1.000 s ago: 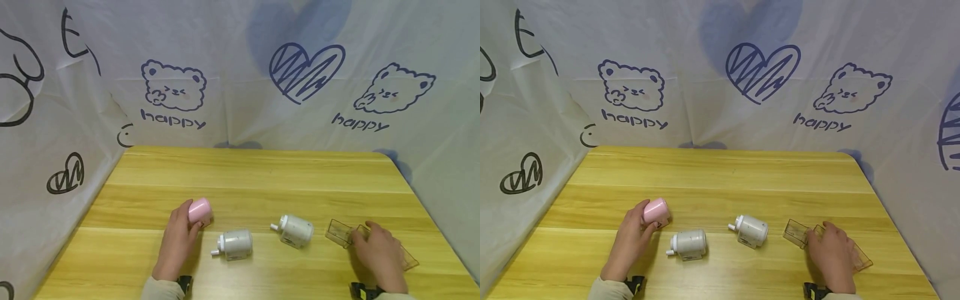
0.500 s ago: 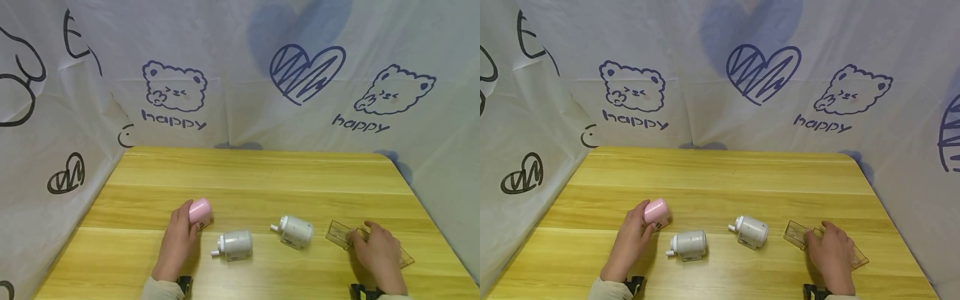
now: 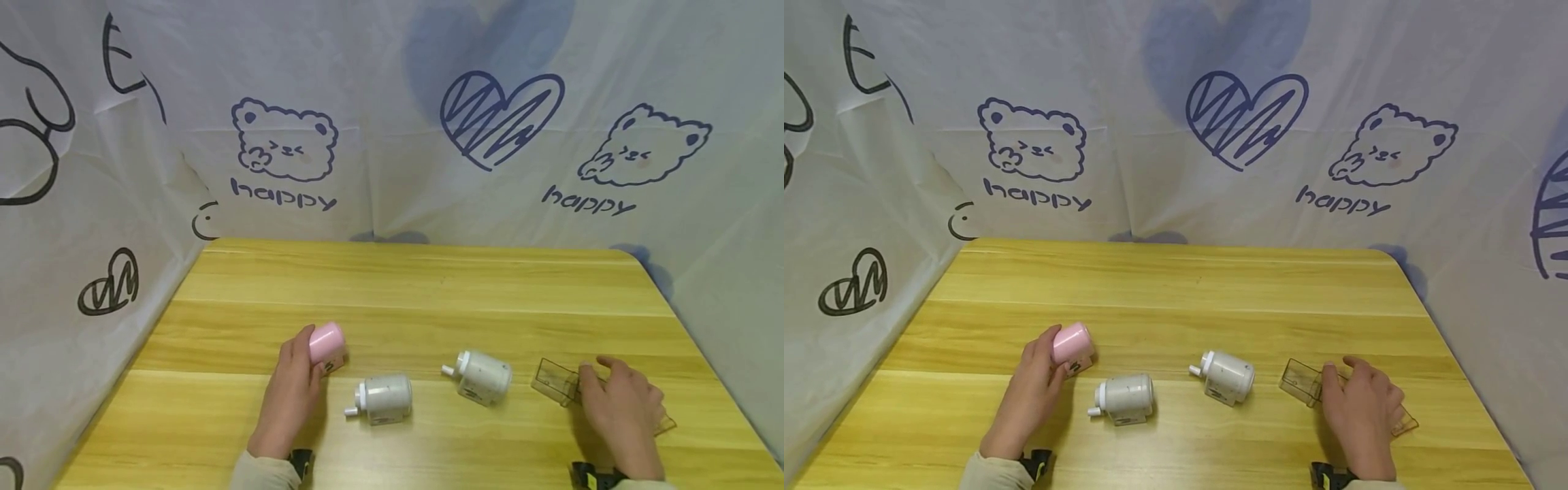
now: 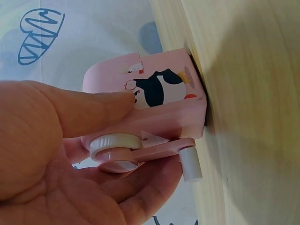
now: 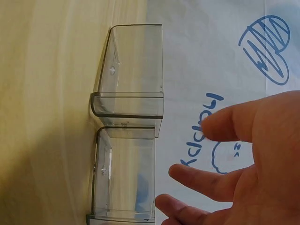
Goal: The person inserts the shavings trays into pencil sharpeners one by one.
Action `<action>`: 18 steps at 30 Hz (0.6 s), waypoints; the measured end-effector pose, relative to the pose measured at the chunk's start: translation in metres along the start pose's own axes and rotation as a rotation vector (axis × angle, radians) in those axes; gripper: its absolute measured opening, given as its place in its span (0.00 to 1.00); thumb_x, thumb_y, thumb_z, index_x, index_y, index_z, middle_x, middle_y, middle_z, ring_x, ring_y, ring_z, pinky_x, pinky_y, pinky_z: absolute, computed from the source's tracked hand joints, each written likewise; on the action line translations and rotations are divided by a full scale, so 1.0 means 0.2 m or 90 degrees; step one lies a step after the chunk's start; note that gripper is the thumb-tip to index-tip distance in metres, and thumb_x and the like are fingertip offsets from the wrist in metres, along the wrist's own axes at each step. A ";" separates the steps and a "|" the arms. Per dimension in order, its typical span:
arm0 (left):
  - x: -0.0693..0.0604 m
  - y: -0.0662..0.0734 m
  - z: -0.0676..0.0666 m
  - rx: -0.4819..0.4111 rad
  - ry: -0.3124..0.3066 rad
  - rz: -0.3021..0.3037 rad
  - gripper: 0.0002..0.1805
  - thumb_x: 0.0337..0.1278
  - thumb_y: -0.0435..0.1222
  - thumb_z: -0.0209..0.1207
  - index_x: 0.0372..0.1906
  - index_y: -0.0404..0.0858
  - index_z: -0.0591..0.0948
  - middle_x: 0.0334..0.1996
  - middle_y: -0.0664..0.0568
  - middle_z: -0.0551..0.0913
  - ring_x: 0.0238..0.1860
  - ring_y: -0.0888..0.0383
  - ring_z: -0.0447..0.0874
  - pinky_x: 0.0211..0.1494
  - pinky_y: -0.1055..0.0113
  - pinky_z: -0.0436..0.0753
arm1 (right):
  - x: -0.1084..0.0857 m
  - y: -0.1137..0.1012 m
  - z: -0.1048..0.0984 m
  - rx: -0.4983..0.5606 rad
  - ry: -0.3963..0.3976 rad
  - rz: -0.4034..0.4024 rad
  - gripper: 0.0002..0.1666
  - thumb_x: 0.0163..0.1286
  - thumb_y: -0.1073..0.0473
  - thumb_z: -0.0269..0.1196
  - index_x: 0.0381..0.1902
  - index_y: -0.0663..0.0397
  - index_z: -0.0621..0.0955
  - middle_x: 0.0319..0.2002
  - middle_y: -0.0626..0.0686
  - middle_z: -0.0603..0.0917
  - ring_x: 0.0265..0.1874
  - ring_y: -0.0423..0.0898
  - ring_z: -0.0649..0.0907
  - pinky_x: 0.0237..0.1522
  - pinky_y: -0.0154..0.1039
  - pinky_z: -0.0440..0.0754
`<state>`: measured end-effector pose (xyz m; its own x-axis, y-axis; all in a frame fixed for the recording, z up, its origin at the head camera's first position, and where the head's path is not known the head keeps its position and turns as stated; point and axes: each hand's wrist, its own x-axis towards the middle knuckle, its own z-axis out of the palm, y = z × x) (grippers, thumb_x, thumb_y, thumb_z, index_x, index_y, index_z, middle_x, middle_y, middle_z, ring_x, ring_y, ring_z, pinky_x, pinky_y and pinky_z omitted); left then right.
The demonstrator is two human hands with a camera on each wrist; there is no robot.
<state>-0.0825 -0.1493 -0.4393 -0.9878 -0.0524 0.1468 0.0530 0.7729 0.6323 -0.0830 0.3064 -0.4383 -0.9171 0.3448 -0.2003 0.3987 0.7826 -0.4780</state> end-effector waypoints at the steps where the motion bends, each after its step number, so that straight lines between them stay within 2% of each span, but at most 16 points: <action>1: 0.00 0.00 0.00 0.000 -0.003 -0.001 0.31 0.68 0.23 0.59 0.73 0.28 0.64 0.62 0.23 0.71 0.57 0.28 0.78 0.57 0.35 0.78 | 0.00 0.00 0.00 -0.003 -0.001 0.007 0.41 0.82 0.39 0.41 0.75 0.69 0.63 0.68 0.82 0.60 0.64 0.83 0.55 0.56 0.75 0.56; 8: 0.00 0.00 0.00 -0.001 -0.005 0.006 0.31 0.68 0.23 0.59 0.73 0.28 0.63 0.62 0.22 0.70 0.56 0.28 0.79 0.56 0.35 0.79 | 0.01 0.05 -0.05 0.020 -0.005 0.067 0.42 0.79 0.41 0.46 0.77 0.67 0.59 0.69 0.85 0.54 0.63 0.85 0.50 0.55 0.77 0.52; 13: 0.00 0.00 0.00 0.002 -0.007 0.011 0.31 0.68 0.23 0.59 0.73 0.28 0.63 0.61 0.22 0.71 0.55 0.28 0.80 0.55 0.35 0.79 | 0.00 0.20 -0.13 0.005 -0.048 0.142 0.49 0.78 0.37 0.46 0.77 0.70 0.53 0.65 0.90 0.49 0.61 0.87 0.49 0.55 0.76 0.54; 18: 0.00 0.00 0.00 0.003 -0.005 0.015 0.31 0.68 0.23 0.58 0.73 0.27 0.63 0.61 0.22 0.71 0.54 0.28 0.80 0.55 0.35 0.79 | -0.01 0.33 -0.16 0.000 -0.096 0.133 0.54 0.74 0.34 0.54 0.72 0.76 0.52 0.61 0.91 0.50 0.57 0.85 0.51 0.51 0.72 0.58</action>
<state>-0.0821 -0.1493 -0.4391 -0.9872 -0.0292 0.1566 0.0762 0.7770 0.6249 -0.0543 0.3725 -0.4422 -0.8060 0.4175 -0.4195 0.5790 0.7031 -0.4128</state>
